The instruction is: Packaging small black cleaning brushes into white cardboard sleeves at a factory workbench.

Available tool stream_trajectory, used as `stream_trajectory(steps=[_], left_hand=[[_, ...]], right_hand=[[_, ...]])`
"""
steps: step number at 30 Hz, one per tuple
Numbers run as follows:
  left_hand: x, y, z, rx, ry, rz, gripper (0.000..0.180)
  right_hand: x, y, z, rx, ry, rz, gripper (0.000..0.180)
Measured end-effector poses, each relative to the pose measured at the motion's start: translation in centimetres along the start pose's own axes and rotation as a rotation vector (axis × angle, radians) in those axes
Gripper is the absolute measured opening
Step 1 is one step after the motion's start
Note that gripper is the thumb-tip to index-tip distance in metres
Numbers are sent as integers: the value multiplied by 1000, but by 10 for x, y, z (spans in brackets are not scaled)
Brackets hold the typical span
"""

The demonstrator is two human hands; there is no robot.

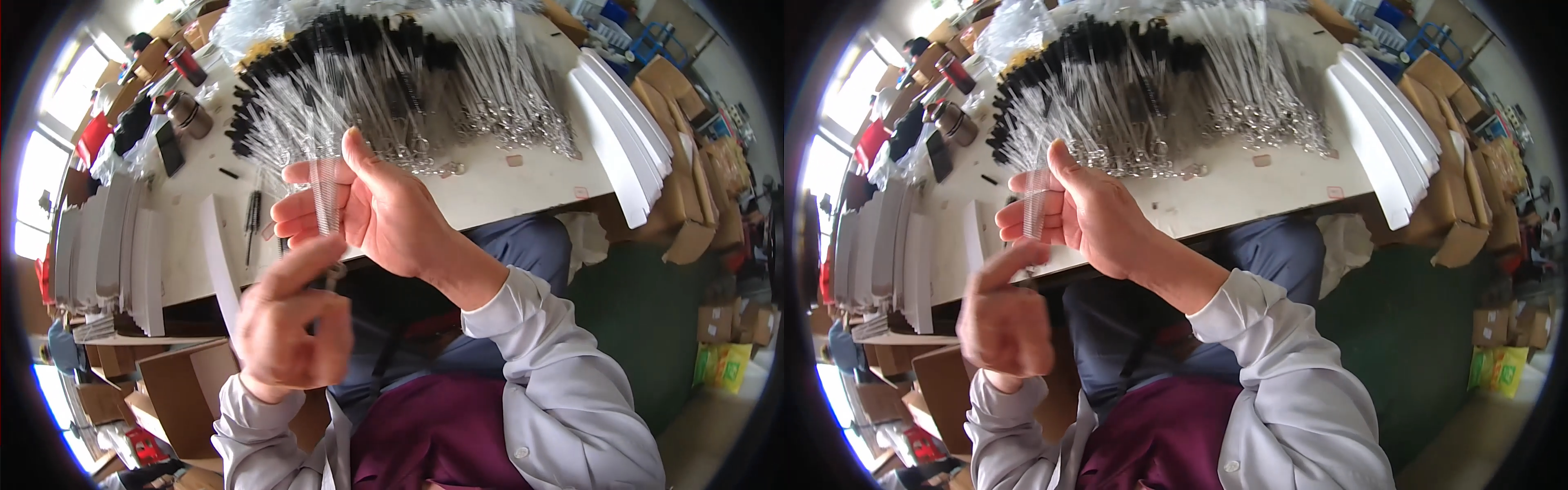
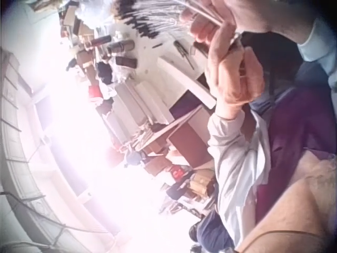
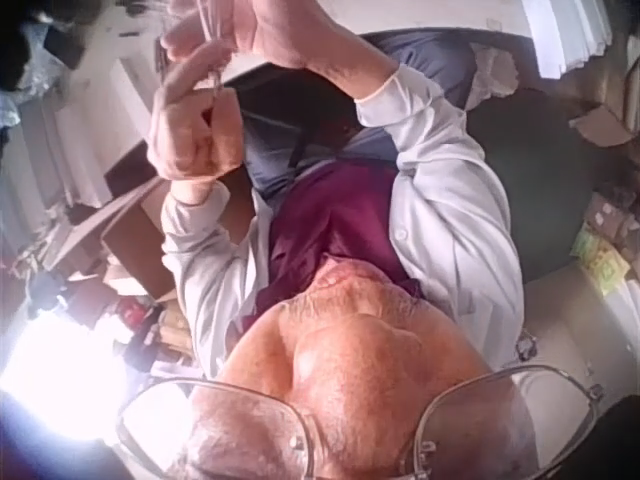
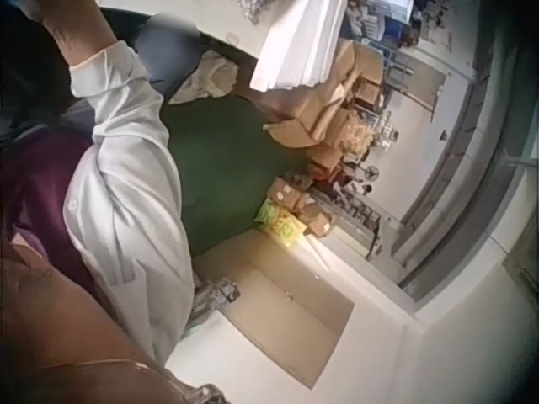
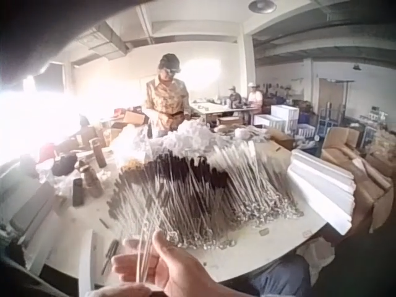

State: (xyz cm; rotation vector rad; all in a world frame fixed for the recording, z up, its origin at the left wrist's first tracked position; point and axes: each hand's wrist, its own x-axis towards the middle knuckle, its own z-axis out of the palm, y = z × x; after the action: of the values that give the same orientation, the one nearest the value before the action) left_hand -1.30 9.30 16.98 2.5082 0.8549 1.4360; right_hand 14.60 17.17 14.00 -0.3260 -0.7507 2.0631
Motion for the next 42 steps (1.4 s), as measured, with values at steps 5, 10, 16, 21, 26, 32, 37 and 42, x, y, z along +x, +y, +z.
stream_trajectory(steps=[5, 10, 16, 21, 26, 32, 37, 42], left_hand=[[-5, 1, 52, 39, -70, 135, 19], [-15, -5, 100, 58, -192, 165, 18], [18, -42, 152, -132, -347, -177, 10], [91, -88, 203, -92, -333, -373, 13], [137, -133, 261, 69, -391, -371, 18], [164, -149, 297, 259, -427, -320, 22], [174, -144, 302, -98, -622, -826, 17], [167, -135, 281, -13, -408, -543, 13]], right_hand=[[-35, -24, -23, 80, 14, -169, 52], [-60, -43, -68, 44, 334, -214, 39], [-94, -70, -151, -426, 762, -598, 32], [-112, -67, -210, -671, 1022, -661, 32], [-110, -59, -213, -568, 1038, -669, 31], [-112, -58, -215, -614, 1032, -672, 31], [-114, -56, -222, -653, 1020, -704, 31], [-112, -58, -218, -606, 1020, -689, 29]])
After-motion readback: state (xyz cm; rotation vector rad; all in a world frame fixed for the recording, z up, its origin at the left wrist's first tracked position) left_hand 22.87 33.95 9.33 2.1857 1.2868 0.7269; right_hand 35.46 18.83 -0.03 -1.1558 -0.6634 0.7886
